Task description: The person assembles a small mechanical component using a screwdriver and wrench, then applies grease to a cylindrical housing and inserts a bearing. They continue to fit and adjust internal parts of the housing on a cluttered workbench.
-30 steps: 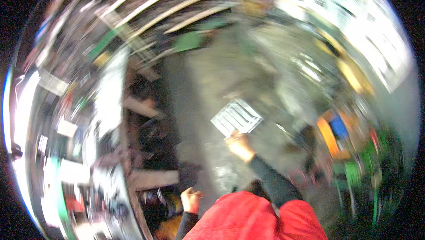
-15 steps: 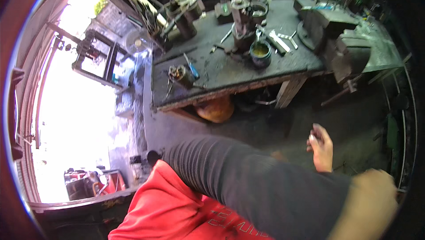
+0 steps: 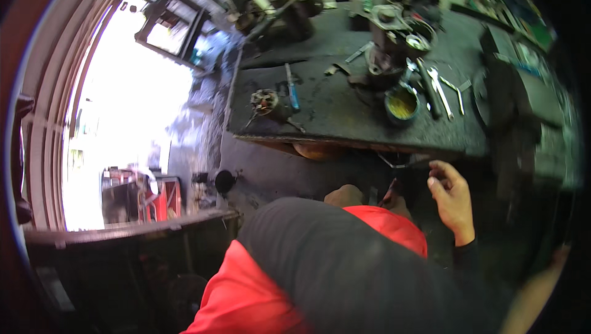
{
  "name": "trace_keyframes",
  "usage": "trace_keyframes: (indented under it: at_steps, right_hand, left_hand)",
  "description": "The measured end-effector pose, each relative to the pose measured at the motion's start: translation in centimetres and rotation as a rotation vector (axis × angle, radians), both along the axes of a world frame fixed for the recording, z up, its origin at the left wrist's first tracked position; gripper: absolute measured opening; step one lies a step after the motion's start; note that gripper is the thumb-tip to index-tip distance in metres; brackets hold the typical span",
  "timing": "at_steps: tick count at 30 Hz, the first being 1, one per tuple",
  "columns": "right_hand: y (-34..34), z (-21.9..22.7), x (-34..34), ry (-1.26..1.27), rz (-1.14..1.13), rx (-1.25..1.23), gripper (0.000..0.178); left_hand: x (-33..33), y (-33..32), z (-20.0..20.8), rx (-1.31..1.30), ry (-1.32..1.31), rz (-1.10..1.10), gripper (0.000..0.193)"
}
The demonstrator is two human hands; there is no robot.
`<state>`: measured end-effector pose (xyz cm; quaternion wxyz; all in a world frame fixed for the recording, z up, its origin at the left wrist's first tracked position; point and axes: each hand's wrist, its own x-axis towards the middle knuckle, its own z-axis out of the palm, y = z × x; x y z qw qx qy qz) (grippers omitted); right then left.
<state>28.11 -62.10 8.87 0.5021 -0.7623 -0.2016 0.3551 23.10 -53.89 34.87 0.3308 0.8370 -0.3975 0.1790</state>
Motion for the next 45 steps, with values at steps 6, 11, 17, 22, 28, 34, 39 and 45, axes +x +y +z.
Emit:
trace_keyframes:
  at_steps: [6,11,17,22,28,34,39,45]
  right_hand:
    - [3.7,0.0,2.2,0.085,0.15,0.106,0.047]
    - [7.2,0.1,2.1,0.224,0.008,0.069,0.041]
    - [15.1,1.1,0.1,0.207,0.184,0.105,0.042]
    - [18.2,0.7,-2.0,0.128,0.167,0.187,0.045]
    - [19.5,0.0,-2.7,0.072,0.196,0.007,0.057]
    - [23.6,3.4,-0.4,-0.539,0.462,0.445,0.116]
    - [22.0,5.8,3.1,-0.495,0.201,0.797,0.128]
    - [13.8,8.2,9.6,-0.55,-0.217,0.826,0.131]
  left_hand:
    - [-6.4,16.4,-15.3,-0.642,0.477,0.754,0.038]
    - [-17.3,26.4,-28.8,-1.13,0.236,1.826,0.081]
    - [-14.9,36.4,-37.2,-0.936,0.077,1.933,0.103]
    - [-15.8,39.9,-36.8,-0.836,0.241,1.961,0.099]
    - [-16.9,39.5,-28.6,-1.214,0.297,1.571,0.073]
    - [-12.9,33.2,-18.8,-1.526,0.256,1.081,0.064]
    - [-4.4,26.3,-10.1,-1.394,0.402,1.038,0.057]
    - [4.8,18.5,-5.9,-1.368,0.642,0.689,0.077]
